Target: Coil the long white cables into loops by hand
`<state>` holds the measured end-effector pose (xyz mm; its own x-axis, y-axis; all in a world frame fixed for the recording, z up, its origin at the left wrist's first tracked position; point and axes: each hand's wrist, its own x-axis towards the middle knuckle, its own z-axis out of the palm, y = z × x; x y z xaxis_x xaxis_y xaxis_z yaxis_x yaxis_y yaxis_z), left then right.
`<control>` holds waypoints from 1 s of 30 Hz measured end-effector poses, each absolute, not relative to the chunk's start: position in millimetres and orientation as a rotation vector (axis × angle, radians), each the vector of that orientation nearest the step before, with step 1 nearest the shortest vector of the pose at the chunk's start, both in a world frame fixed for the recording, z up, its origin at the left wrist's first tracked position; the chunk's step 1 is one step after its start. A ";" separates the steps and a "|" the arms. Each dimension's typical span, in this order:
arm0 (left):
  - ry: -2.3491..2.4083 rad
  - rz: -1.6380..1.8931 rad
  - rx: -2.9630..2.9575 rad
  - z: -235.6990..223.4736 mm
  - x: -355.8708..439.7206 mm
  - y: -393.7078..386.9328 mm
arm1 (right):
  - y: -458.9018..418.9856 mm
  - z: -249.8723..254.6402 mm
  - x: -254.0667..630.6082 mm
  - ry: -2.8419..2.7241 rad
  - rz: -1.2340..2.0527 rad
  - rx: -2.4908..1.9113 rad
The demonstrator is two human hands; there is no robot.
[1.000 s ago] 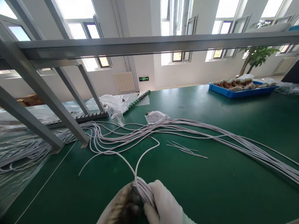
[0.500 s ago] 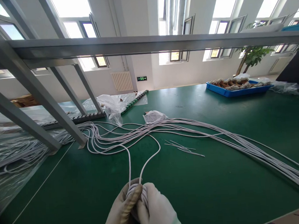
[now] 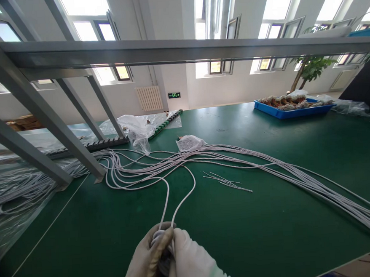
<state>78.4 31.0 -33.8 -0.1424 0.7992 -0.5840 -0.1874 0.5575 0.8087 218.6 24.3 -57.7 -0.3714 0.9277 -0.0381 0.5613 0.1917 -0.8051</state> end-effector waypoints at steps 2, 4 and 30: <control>1.446 0.932 0.463 -27.7 72.8 28.9 | 23.4 -57.3 218.6 -1.962 1.159 -1.344; 1.357 0.936 0.427 -20.3 66.8 25.7 | 22.9 -58.1 220.5 -1.934 1.213 -1.321; 1.146 1.141 0.355 -57.4 74.6 20.8 | 26.1 -62.9 222.6 -1.577 1.338 -1.140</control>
